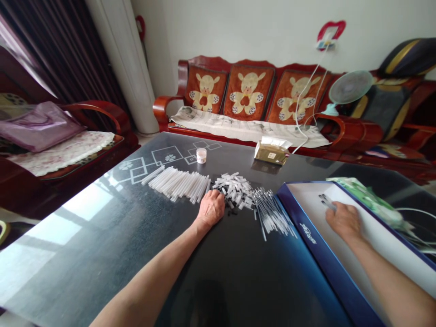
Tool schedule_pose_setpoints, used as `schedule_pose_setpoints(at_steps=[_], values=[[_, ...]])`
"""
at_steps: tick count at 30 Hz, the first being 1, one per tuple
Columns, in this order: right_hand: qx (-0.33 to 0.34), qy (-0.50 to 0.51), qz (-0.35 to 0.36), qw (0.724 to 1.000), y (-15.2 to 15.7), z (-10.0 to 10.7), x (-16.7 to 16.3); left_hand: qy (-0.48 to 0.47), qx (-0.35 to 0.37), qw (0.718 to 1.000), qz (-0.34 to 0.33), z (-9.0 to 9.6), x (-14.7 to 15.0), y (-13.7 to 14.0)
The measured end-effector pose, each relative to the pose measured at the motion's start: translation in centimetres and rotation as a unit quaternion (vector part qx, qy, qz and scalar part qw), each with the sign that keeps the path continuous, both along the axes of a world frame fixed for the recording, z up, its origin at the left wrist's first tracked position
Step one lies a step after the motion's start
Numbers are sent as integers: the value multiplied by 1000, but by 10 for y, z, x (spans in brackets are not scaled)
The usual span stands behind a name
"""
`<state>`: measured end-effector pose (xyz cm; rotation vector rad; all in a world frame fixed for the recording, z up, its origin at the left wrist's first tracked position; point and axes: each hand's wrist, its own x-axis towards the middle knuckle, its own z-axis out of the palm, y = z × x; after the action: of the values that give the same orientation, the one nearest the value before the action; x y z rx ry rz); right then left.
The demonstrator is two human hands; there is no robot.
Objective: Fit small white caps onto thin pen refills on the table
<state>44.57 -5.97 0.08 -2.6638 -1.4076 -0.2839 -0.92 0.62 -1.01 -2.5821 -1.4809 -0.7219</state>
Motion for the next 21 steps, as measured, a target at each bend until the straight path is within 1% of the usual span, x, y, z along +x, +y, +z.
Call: schedule_pose_setpoints(at_steps=[2,4,6,11,14,18,21], values=[[13,-1,2,1000,-1,-2,2,6,-7,1000,3,1,0,-1],[2,15,-2,1000,-1,-1,4,9,-12,1000,4,2,0,-1],[-9,33,10,999,-1,2,2,10,-15,1000,5,3,0,-1],[5,38,87,995,-2,6,-17,-1,-21,1000,-4,4,0,-1],[-5,17,129,992,-6,6,-33,-3,-22,1000,-3,4,0,-2],[-45,-24,189,981,-16,12,-54,-2,-20,1000,-1,3,0,-2],[-113,-42,183,976,-22,23,-73,-1,-16,1000,-3,2,0,-1]])
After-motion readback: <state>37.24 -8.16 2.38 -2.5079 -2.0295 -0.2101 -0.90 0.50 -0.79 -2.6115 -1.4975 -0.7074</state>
